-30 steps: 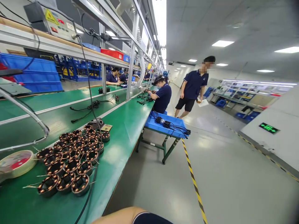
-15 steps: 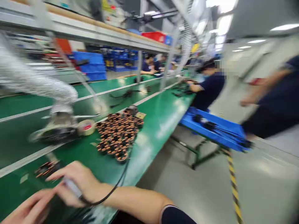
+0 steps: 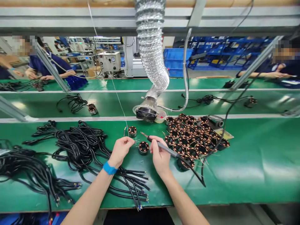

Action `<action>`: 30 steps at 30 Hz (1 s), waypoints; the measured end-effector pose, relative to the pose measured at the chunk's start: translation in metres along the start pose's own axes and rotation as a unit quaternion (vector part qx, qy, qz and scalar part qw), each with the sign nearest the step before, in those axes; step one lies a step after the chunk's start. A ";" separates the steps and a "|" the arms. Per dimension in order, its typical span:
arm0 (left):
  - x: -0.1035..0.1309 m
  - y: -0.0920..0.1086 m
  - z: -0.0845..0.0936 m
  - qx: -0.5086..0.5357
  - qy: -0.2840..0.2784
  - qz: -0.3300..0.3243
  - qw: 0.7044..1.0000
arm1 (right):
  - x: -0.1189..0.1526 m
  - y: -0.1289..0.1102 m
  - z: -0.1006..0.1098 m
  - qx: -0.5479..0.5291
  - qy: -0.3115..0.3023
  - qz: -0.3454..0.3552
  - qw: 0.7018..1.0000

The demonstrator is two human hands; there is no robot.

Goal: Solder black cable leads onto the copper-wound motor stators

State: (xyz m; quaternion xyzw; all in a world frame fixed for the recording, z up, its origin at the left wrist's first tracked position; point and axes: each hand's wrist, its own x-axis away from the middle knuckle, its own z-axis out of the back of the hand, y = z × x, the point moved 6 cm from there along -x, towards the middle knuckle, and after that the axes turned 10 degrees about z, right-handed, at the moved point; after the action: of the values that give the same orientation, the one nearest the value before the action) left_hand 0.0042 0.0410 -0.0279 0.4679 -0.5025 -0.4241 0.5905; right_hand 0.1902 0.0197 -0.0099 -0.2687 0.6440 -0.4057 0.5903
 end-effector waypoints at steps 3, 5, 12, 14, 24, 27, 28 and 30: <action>-0.006 -0.006 0.000 0.008 -0.002 0.017 1.000 | -0.001 0.005 0.001 0.000 -0.014 0.015 1.000; -0.008 -0.008 0.000 0.015 -0.005 0.023 1.000 | -0.002 0.006 0.000 0.001 -0.029 0.023 0.999; -0.008 -0.009 -0.001 0.022 -0.006 0.026 0.999 | -0.004 0.005 -0.004 0.021 -0.072 0.038 0.996; -0.008 -0.010 -0.001 0.023 -0.006 0.027 0.999 | -0.004 0.005 -0.006 0.022 -0.081 0.038 0.996; -0.008 -0.010 -0.001 0.027 -0.001 0.024 0.999 | -0.004 0.008 -0.008 0.002 -0.091 0.020 0.996; -0.008 -0.011 -0.002 0.028 -0.009 0.028 0.999 | -0.005 0.008 -0.007 -0.021 -0.073 0.002 0.997; -0.008 -0.012 -0.002 0.029 -0.013 0.030 0.999 | -0.005 0.008 -0.006 -0.029 -0.063 -0.003 0.998; -0.008 -0.013 -0.003 0.031 -0.017 0.032 0.999 | -0.007 0.006 -0.004 -0.042 -0.039 -0.008 0.998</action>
State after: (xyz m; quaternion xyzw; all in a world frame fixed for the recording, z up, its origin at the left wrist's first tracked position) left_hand 0.0056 0.0464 -0.0421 0.4622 -0.5401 -0.3973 0.5803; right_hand 0.1881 0.0293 -0.0117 -0.3133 0.6350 -0.3724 0.6000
